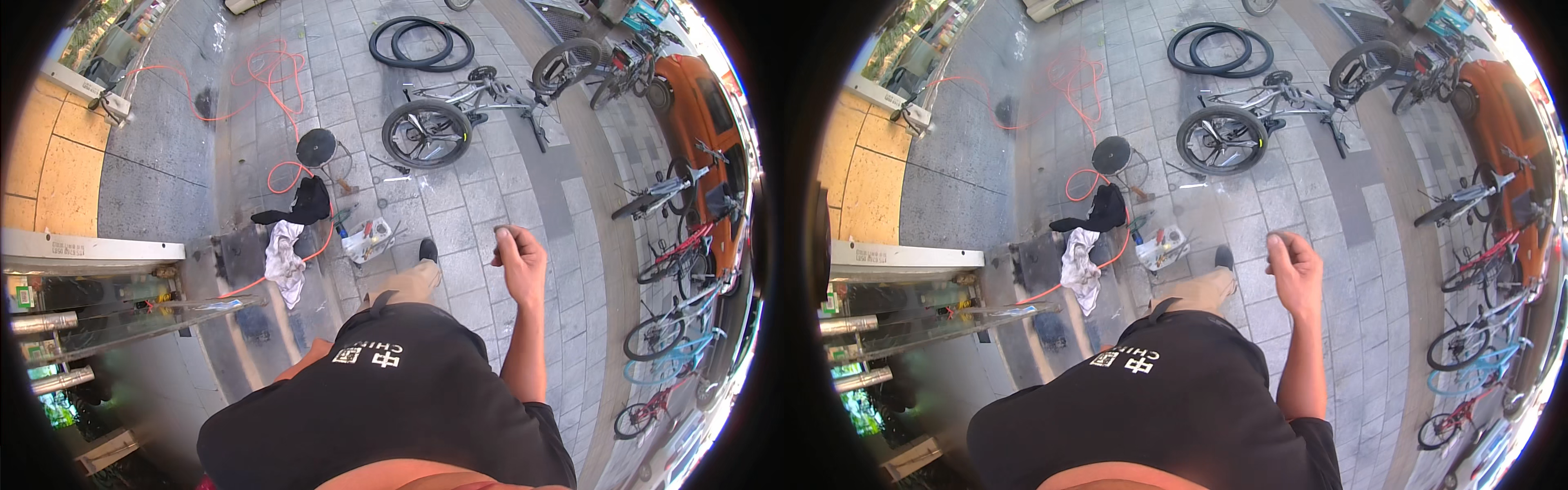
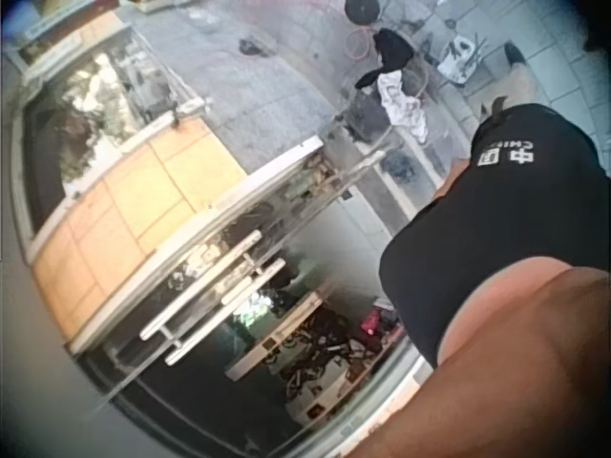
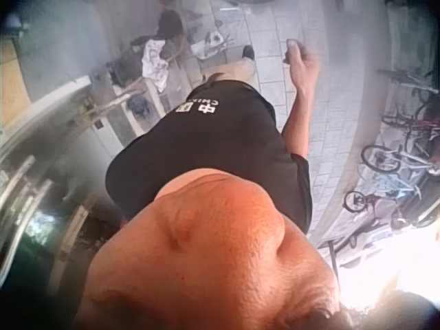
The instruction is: The person removes a bicycle front wheel, detaches the tire from the rim, and removes the inner tube. The person then inspects the tire and tube, and reassembles the tire and tube onto the rim. The person does not complete the reinstallation of the wheel onto the bicycle.
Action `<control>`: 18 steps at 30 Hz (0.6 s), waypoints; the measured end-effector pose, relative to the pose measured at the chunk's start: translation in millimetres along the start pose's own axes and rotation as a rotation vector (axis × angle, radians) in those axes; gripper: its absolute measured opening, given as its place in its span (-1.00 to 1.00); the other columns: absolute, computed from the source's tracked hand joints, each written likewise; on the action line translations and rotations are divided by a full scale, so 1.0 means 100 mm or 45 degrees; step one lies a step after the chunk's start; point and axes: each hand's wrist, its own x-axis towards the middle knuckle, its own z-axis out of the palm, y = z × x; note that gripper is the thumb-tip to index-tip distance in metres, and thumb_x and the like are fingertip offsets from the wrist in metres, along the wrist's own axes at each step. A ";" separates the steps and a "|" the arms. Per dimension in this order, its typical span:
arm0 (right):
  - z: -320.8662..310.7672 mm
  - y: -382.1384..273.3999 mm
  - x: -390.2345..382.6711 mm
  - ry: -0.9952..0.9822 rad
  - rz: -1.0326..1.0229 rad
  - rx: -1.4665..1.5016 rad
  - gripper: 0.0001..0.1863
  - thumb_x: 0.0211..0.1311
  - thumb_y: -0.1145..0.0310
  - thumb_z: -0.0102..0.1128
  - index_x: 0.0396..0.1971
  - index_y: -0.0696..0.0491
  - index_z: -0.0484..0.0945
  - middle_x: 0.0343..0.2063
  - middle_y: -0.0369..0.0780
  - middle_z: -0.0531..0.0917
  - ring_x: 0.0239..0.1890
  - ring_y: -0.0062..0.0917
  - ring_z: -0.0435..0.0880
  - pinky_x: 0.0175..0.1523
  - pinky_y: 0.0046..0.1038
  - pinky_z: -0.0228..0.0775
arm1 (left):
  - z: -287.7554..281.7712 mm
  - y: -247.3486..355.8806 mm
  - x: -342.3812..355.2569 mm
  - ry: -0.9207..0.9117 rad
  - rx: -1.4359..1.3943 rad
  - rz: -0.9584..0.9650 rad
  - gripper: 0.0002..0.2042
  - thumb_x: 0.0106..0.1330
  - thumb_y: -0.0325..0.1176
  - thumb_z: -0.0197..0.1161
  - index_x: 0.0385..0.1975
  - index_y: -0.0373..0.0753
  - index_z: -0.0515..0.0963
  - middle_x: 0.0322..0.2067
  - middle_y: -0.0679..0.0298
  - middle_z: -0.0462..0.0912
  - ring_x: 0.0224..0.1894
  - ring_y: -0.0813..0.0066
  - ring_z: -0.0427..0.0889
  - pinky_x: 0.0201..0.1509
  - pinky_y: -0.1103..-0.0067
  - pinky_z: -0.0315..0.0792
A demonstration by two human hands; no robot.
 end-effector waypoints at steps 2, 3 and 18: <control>-0.24 0.12 0.35 0.042 0.046 -0.024 -0.70 0.53 0.22 0.31 -0.13 0.20 0.73 -0.47 -0.34 0.66 -0.48 -0.73 0.58 -0.34 -0.55 0.51 | -0.12 0.21 0.29 -0.295 0.805 0.433 -0.51 0.17 -0.01 0.54 -0.17 -0.37 0.72 -0.38 -0.01 0.79 -0.40 0.27 0.76 -0.25 0.23 0.54; -0.37 0.14 0.57 0.063 0.091 -0.060 -0.70 0.53 0.22 0.30 -0.14 0.20 0.73 -0.48 -0.34 0.66 -0.48 -0.73 0.57 -0.35 -0.55 0.51 | -0.16 0.43 0.59 -0.412 1.198 0.672 -0.53 0.20 -0.03 0.52 -0.17 -0.39 0.71 -0.41 0.02 0.78 -0.41 0.27 0.76 -0.26 0.25 0.54; 0.10 -0.42 3.55 -0.271 0.155 -0.211 -0.65 0.47 0.18 0.34 -0.05 0.20 0.74 -0.42 -0.30 0.71 -0.41 -0.66 0.67 -0.26 -0.52 0.58 | -0.98 5.67 2.91 0.523 -0.057 0.168 -0.42 0.32 0.08 0.37 -0.31 -0.54 0.71 -0.36 -0.16 0.77 -0.32 0.20 0.77 -0.21 0.24 0.56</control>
